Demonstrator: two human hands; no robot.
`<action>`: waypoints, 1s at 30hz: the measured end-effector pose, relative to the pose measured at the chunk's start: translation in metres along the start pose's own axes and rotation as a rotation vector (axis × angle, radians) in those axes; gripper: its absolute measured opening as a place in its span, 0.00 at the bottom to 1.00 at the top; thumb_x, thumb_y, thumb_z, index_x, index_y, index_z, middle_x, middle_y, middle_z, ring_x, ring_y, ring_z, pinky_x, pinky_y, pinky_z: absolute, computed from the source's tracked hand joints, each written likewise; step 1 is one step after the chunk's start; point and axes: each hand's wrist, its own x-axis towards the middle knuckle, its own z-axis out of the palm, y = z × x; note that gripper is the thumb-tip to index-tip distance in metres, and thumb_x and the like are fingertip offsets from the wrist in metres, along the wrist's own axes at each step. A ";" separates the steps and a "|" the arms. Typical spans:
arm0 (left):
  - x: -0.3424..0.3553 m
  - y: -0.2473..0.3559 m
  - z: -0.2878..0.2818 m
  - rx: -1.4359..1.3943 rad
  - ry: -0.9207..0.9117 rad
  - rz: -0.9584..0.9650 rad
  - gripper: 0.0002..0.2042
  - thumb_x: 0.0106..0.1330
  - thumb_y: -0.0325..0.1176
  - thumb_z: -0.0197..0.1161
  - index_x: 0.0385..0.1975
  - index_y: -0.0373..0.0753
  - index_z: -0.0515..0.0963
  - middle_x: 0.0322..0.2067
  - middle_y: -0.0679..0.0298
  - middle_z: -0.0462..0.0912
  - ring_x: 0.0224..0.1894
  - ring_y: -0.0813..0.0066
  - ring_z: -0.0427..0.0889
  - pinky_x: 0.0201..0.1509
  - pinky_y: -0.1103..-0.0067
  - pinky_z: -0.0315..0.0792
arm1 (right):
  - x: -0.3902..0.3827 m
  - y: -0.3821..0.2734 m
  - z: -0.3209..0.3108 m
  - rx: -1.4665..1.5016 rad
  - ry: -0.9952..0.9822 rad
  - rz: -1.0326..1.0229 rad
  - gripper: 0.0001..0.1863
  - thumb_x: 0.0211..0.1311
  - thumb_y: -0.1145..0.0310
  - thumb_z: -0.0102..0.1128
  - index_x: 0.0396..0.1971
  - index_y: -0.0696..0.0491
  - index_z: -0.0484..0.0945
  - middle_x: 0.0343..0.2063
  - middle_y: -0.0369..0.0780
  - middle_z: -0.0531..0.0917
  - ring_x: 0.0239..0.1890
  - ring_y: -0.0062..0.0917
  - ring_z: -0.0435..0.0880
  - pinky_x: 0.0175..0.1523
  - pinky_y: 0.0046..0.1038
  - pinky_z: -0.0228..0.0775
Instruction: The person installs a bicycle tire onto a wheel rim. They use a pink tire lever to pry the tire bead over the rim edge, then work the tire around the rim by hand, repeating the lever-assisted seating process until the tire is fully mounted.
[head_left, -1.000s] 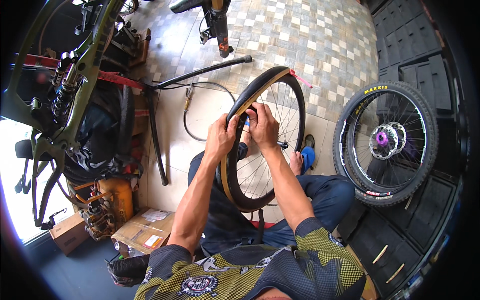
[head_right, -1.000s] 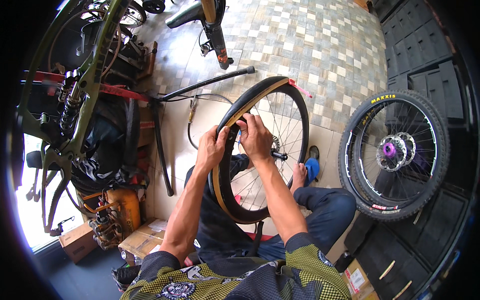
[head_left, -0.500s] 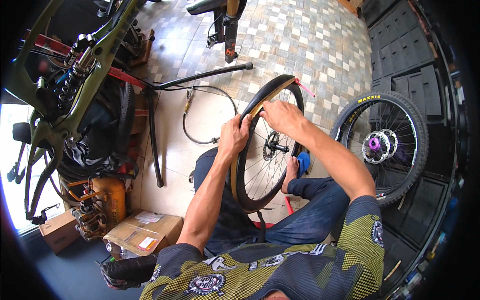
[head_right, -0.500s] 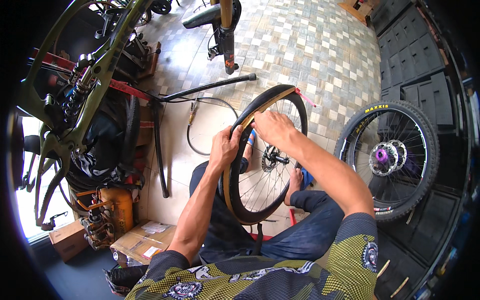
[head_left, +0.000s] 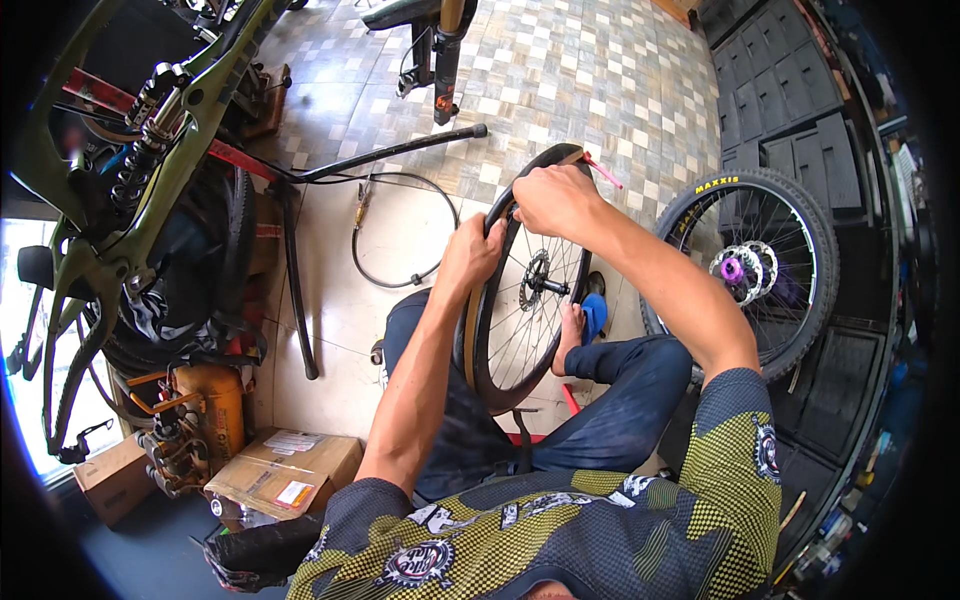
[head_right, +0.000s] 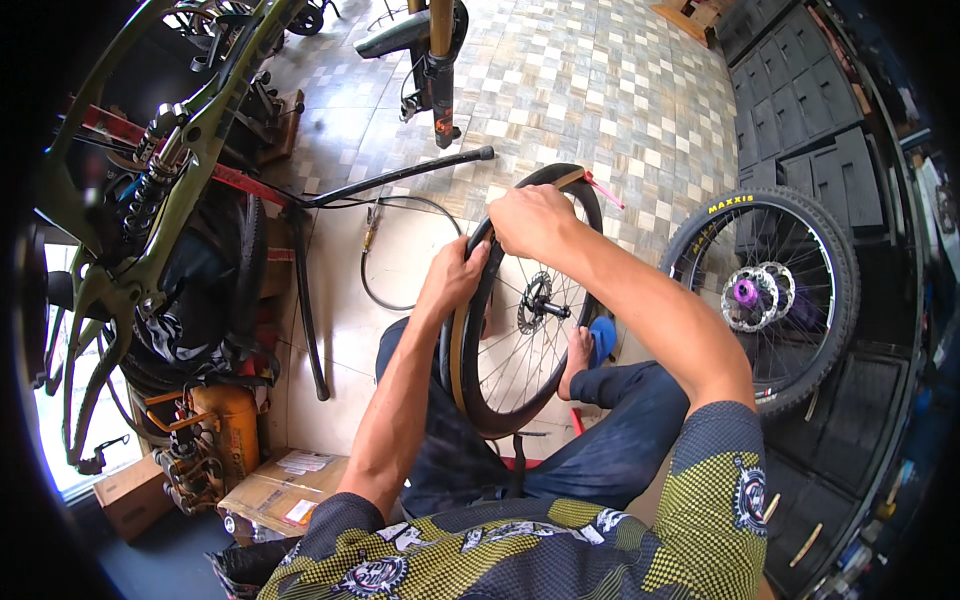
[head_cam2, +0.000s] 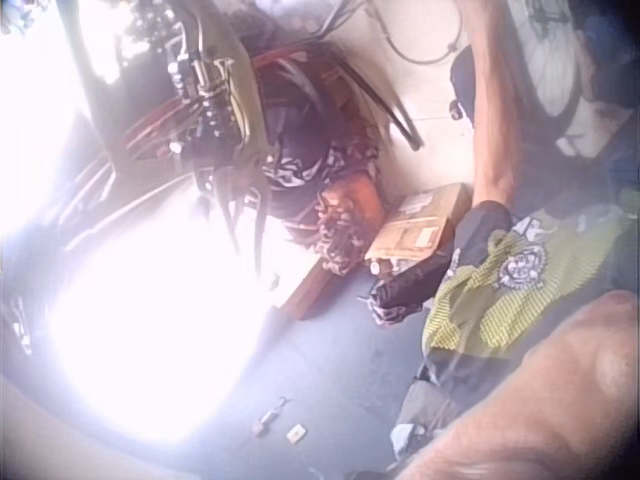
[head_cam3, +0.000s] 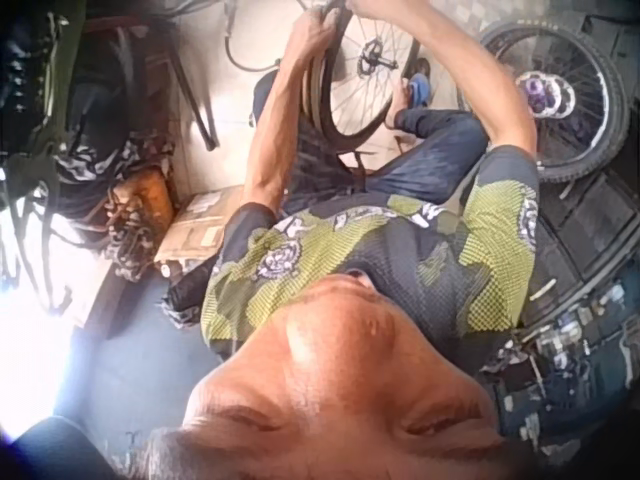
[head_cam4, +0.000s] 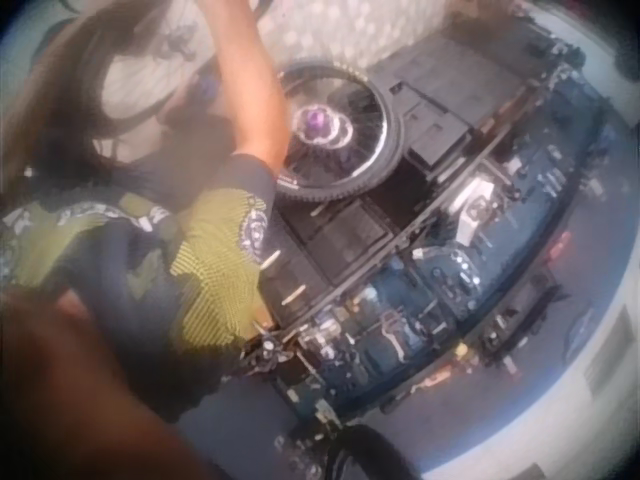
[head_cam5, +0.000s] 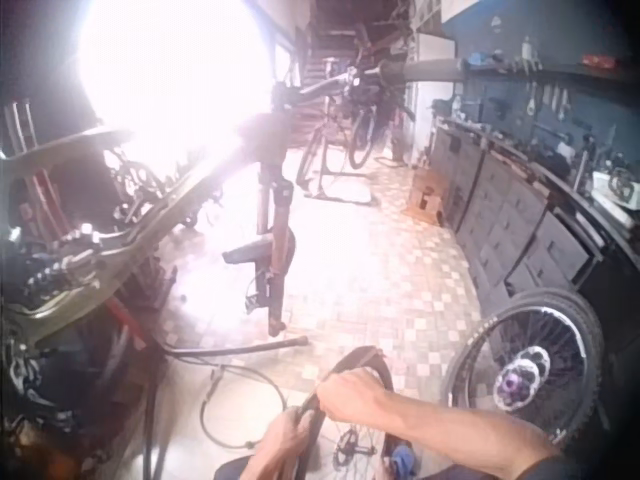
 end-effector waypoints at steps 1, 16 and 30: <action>0.008 -0.001 -0.002 -0.055 -0.066 -0.054 0.22 0.80 0.46 0.57 0.36 0.29 0.82 0.23 0.44 0.82 0.27 0.48 0.85 0.37 0.60 0.77 | -0.005 -0.002 0.001 0.023 0.016 0.019 0.10 0.60 0.67 0.67 0.33 0.56 0.92 0.36 0.53 0.92 0.39 0.45 0.94 0.45 0.43 0.87; 0.000 0.017 -0.009 -0.092 -0.139 -0.017 0.21 0.78 0.47 0.61 0.40 0.30 0.84 0.23 0.47 0.83 0.28 0.55 0.86 0.36 0.63 0.78 | 0.000 -0.045 0.184 0.924 1.088 0.333 0.11 0.78 0.61 0.65 0.47 0.53 0.82 0.37 0.47 0.88 0.39 0.45 0.88 0.41 0.41 0.78; 0.004 0.009 -0.010 -0.086 -0.109 -0.090 0.23 0.81 0.47 0.60 0.38 0.28 0.83 0.23 0.56 0.83 0.27 0.73 0.83 0.34 0.70 0.77 | 0.024 -0.033 0.198 1.335 1.037 0.431 0.13 0.70 0.65 0.75 0.50 0.51 0.86 0.38 0.44 0.93 0.40 0.30 0.93 0.46 0.31 0.82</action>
